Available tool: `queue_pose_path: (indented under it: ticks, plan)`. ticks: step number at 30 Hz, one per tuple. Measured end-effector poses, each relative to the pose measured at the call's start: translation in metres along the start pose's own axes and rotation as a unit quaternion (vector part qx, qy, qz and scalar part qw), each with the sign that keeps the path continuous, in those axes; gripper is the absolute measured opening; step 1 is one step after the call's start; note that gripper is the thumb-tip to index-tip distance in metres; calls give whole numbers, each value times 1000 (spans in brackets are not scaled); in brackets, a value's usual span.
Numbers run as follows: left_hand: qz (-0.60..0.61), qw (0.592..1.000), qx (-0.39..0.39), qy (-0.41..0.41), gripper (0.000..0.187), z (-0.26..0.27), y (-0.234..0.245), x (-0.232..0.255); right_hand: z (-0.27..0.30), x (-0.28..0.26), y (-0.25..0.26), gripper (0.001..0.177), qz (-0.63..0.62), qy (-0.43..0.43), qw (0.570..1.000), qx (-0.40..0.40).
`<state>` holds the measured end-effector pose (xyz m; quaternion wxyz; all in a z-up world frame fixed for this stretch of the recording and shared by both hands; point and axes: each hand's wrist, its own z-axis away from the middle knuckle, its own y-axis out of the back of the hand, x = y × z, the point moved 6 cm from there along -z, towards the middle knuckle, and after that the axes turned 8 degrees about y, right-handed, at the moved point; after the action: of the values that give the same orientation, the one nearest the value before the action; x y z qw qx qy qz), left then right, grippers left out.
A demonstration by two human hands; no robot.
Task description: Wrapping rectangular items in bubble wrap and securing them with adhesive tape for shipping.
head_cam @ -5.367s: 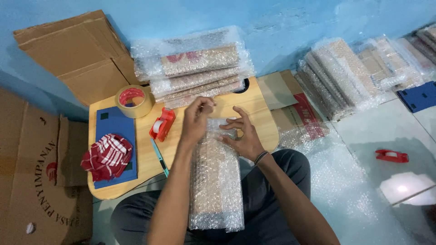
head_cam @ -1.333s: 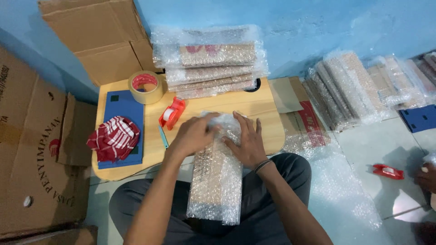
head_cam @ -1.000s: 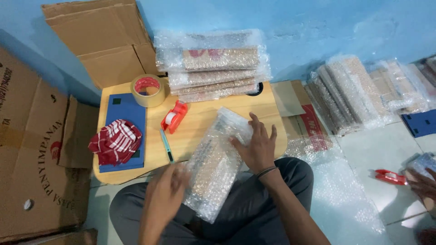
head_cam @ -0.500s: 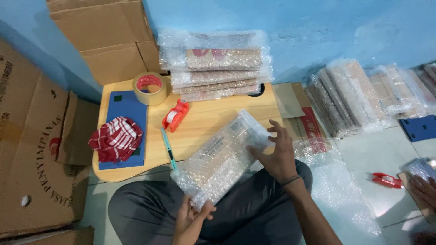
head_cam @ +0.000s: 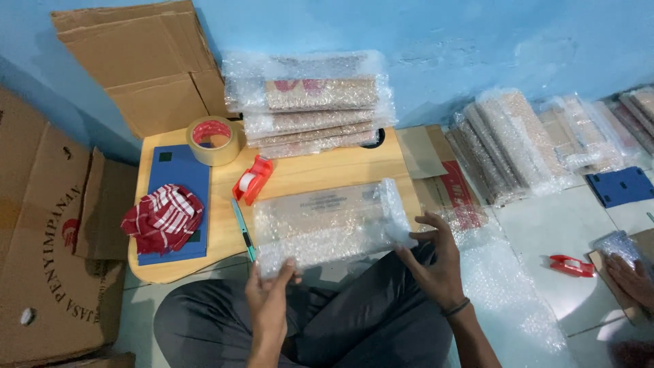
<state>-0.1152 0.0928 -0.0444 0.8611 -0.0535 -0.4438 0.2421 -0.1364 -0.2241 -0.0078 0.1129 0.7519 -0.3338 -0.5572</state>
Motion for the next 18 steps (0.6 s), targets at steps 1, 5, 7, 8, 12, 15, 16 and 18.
queue_pose_path:
  ticks: [1,5,7,8,12,15,16,18]
  plan:
    - [56,998,-6,1,55,-1,-1,3,6,1,2,84,-47,-10,999,20]
    - [145,989,-10,-18,32,-20,5,-5,29,11,-4,76,-177,-43,981,73]
    - [167,985,15,39,22,-21,5,-8,43,32,-9,77,-300,-118,938,125]
    - [168,985,16,39,22,-25,8,-13,41,28,-10,77,-301,-119,938,124]
    - [176,984,-11,14,14,-29,8,-12,43,42,-16,56,-409,-270,859,151]
    - [169,985,-17,-9,20,-22,1,0,49,43,-23,50,-439,-361,815,113]
    - [164,986,-13,-18,25,-19,0,3,53,42,-25,52,-420,-403,808,92]
    - [158,987,-13,-14,27,-13,-8,14,58,42,-28,58,-424,-419,800,66]
